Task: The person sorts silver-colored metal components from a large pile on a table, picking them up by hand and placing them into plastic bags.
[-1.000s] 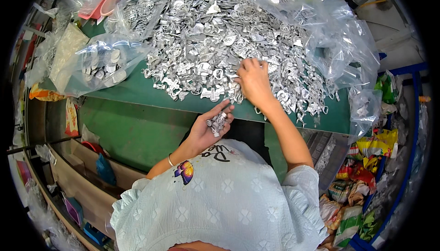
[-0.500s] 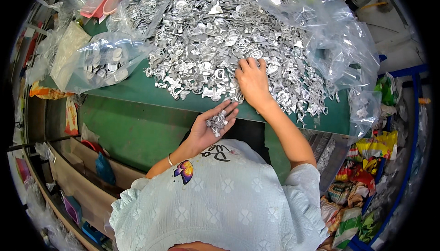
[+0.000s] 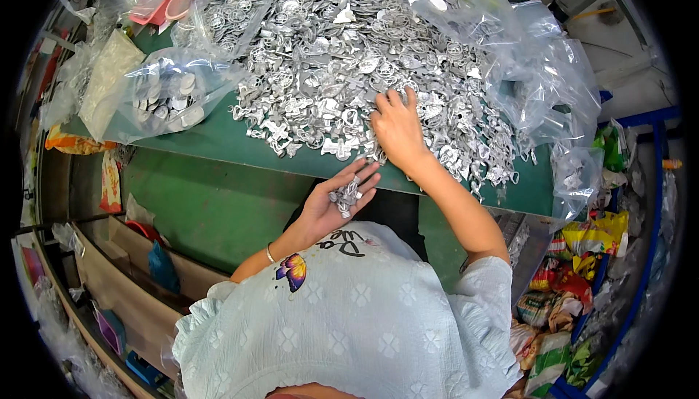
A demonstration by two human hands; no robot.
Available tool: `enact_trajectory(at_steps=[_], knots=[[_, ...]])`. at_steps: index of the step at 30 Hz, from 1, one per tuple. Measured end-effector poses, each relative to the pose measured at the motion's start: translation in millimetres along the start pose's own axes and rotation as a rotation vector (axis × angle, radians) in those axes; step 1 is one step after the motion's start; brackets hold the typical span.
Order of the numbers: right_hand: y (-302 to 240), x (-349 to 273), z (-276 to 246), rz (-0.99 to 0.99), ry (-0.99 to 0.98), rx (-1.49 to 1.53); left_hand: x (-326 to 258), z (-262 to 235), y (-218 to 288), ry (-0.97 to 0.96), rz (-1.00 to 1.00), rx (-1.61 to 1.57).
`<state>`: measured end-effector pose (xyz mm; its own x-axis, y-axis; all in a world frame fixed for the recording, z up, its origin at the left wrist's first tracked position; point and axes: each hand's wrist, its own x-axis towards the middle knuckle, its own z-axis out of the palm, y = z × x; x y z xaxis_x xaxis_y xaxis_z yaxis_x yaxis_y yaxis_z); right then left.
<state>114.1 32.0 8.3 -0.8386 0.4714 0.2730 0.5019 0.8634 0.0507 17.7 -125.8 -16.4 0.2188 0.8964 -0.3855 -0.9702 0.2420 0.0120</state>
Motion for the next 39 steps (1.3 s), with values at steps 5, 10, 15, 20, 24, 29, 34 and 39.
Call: enact_trajectory(at_steps=[5,10,15,20,24,29,34,39], knots=[[-2,-6,-25,0.009,0.04,0.311,-3,1,1,0.018,0.084,-0.002],[-17,-11,-22,0.166,-0.105,0.776,0,-3,0,0.149,0.09,-0.057],[-21,-4,11,0.137,0.097,0.464,3,-29,0,-0.071,-0.086,-0.135],[-20,-13,-3,0.201,0.037,0.503,-9,-1,3,0.024,0.121,0.148],[-25,-25,-20,0.5,-0.023,0.958,-5,0,3,-0.028,0.17,0.063],[-25,-22,-8,0.247,0.14,0.571,11,-28,5,-0.082,0.087,-0.032],[-29,-19,2,0.085,0.006,0.419,1,-20,2,0.028,0.026,-0.027],[-19,-22,-10,0.262,0.126,0.772,-8,7,5,0.165,0.141,0.01]])
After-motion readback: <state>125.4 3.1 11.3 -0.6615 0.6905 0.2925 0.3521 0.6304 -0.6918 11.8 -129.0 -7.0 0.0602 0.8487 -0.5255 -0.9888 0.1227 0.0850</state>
